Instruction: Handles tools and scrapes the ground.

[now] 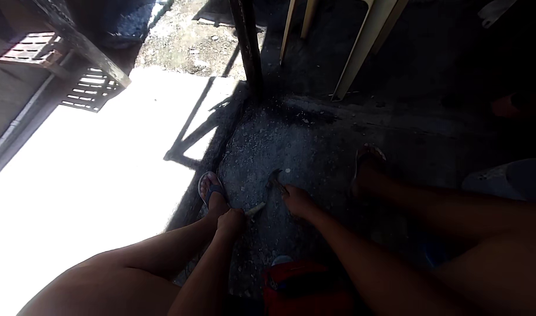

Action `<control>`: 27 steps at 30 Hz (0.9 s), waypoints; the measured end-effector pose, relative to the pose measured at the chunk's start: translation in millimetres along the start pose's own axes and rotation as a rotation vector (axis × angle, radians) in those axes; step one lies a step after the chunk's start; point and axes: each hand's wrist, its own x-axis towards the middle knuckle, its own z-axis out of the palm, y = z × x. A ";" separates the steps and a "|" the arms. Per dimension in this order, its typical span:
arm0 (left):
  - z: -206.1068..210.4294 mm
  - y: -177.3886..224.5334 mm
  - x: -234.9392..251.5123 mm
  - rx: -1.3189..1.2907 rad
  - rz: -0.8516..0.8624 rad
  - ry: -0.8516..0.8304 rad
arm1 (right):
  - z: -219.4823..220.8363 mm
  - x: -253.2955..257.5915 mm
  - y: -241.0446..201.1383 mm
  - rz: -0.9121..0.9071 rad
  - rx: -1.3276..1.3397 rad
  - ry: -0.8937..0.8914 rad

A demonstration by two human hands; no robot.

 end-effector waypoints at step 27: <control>13.2 -2.0 -8.7 0.006 -0.036 -0.065 | 20.1 -34.0 -18.9 0.011 0.023 0.151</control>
